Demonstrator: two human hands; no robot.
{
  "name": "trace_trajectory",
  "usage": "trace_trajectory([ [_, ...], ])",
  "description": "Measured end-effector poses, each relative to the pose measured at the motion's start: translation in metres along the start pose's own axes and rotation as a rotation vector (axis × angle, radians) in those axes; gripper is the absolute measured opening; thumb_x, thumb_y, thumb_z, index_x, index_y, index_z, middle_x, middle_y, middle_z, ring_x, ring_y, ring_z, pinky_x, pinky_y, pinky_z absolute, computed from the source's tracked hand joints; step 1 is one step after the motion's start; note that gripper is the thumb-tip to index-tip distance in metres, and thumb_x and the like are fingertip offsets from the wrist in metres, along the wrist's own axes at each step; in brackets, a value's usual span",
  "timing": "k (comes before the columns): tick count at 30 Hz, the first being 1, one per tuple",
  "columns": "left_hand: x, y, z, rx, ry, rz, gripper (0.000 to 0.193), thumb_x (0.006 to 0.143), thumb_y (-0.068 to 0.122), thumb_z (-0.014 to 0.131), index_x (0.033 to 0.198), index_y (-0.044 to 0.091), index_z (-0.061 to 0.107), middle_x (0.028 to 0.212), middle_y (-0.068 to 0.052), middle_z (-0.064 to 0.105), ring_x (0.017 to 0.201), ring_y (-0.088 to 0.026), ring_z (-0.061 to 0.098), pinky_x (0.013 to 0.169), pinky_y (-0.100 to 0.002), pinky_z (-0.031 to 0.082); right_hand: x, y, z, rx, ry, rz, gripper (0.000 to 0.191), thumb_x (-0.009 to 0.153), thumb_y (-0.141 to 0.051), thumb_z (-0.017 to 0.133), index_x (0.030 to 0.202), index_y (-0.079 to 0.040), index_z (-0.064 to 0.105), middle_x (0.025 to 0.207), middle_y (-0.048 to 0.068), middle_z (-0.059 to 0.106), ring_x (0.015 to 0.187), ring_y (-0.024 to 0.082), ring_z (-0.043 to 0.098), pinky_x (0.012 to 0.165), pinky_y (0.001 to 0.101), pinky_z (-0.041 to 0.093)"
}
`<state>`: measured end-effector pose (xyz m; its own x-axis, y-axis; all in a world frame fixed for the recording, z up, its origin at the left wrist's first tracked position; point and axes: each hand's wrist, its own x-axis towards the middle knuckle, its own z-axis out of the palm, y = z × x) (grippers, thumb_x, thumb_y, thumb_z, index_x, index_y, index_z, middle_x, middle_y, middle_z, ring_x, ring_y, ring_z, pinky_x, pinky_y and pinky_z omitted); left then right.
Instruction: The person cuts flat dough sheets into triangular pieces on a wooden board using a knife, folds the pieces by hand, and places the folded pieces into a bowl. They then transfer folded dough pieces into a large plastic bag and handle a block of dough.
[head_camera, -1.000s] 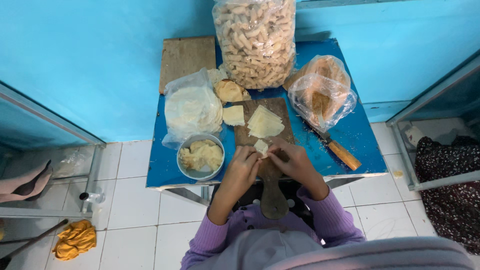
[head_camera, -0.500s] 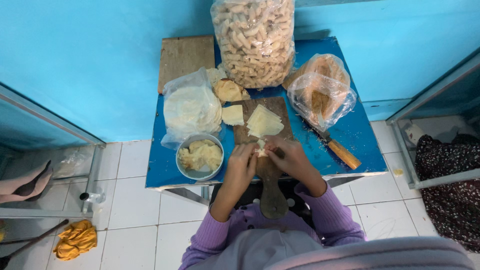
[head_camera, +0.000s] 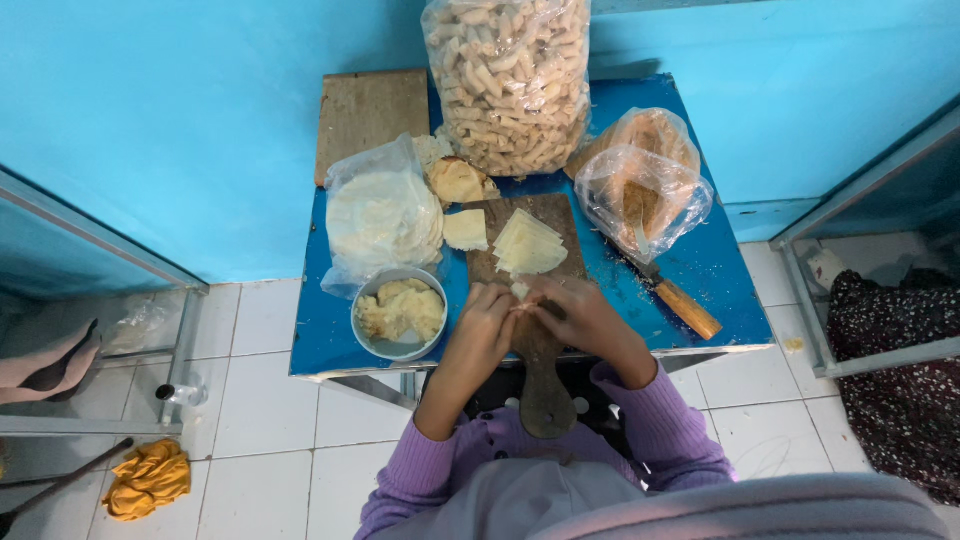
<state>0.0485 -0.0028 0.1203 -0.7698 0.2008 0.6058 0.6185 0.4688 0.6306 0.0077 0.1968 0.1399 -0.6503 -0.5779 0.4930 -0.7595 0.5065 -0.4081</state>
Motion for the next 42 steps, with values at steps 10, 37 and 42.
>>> trace_trajectory([
  [10,0.009,-0.013,0.006,0.012,0.018,-0.042,0.008,0.088,-0.001,0.067,0.096,0.000,0.069,0.096,-0.016,0.065,0.094,-0.038,0.058,0.081,-0.045,0.048,0.006,-0.007,0.001,-0.119,0.056,0.044,0.057,0.081,-0.007,0.077,0.135,-0.010,0.061,0.095,0.007,0.070,0.094,0.032,0.062,0.083,0.0436,0.047],
  [37,0.018,-0.005,0.019,0.186,0.224,-0.089,0.022,0.092,-0.001,0.062,0.113,-0.002,0.067,0.110,-0.020,0.058,0.104,-0.041,0.055,0.089,-0.048,0.047,0.009,-0.012,0.012,-0.383,0.087,-0.025,0.056,0.089,-0.010,0.070,0.142,-0.004,0.056,0.096,0.008,0.070,0.096,0.026,0.065,0.091,0.0440,0.046],
  [42,0.017,-0.002,0.015,0.060,0.281,-0.104,0.025,0.094,0.000,0.062,0.118,0.001,0.067,0.110,-0.019,0.059,0.102,-0.039,0.056,0.089,-0.046,0.047,0.020,-0.004,0.010,-0.188,0.118,0.110,0.054,0.090,-0.008,0.073,0.141,-0.007,0.055,0.099,0.007,0.076,0.097,0.026,0.068,0.090,0.0420,0.049],
])
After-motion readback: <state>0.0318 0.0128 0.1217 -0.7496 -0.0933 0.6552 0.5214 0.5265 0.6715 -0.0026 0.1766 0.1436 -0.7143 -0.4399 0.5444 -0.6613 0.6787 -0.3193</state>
